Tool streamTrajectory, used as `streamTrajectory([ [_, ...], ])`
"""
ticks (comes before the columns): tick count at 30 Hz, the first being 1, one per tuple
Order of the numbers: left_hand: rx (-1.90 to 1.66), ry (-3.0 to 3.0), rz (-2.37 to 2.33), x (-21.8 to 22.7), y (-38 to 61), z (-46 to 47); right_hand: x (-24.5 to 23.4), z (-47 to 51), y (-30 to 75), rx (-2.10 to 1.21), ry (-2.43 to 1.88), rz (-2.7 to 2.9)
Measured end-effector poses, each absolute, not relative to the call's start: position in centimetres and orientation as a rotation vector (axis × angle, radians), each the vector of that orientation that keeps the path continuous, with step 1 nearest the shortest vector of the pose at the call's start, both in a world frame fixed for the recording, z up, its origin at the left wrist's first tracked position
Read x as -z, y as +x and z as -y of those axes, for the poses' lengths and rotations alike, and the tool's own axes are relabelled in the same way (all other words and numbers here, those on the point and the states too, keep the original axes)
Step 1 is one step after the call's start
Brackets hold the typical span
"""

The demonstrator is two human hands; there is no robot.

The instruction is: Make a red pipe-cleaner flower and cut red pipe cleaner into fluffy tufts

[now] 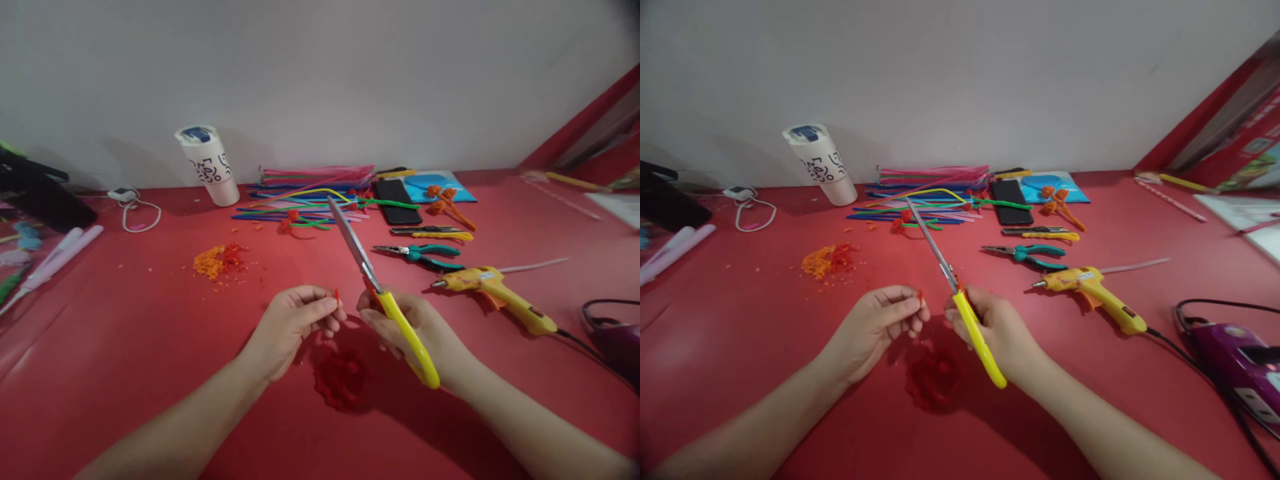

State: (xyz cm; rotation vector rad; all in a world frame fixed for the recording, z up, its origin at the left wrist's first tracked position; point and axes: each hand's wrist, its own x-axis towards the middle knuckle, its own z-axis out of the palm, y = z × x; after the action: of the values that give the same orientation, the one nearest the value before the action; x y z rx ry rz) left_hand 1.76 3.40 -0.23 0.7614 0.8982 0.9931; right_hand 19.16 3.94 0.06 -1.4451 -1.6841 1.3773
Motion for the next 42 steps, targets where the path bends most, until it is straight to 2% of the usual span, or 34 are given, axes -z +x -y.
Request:
streamTrajectory([
  [7, -0.744, 0.813, -0.897, 0.5, 2.7, -3.0, 0.1, -3.8, 19.2, -1.535, -1.376, 1.531],
  [13, -0.794, 0.895, -1.0, 0.6, 2.9, -3.2, -0.7, -3.9, 19.4, -1.46, -1.396, 1.562],
  [17, -0.865, 1.083, -1.205, 0.9, 2.0, -3.9, -0.9, -5.1, 20.7, -1.171, -1.561, 1.662],
  [22, -0.938, 1.271, -1.425, 1.8, 0.4, -5.1, 0.0, -6.8, 22.5, -0.503, -1.927, 1.955],
  [26, -0.936, 1.409, -1.483, 2.2, -0.1, -5.6, 0.8, -7.4, 23.0, -0.275, -2.06, 2.156],
  [35, -0.915, 1.677, -1.507, 1.9, -0.8, -5.8, 0.5, -7.2, 23.1, -0.344, -1.918, 2.007],
  [42, -0.37, 2.194, -0.906, 0.2, -0.8, -4.6, 1.0, -6.4, 22.4, -0.477, -1.852, 2.006],
])
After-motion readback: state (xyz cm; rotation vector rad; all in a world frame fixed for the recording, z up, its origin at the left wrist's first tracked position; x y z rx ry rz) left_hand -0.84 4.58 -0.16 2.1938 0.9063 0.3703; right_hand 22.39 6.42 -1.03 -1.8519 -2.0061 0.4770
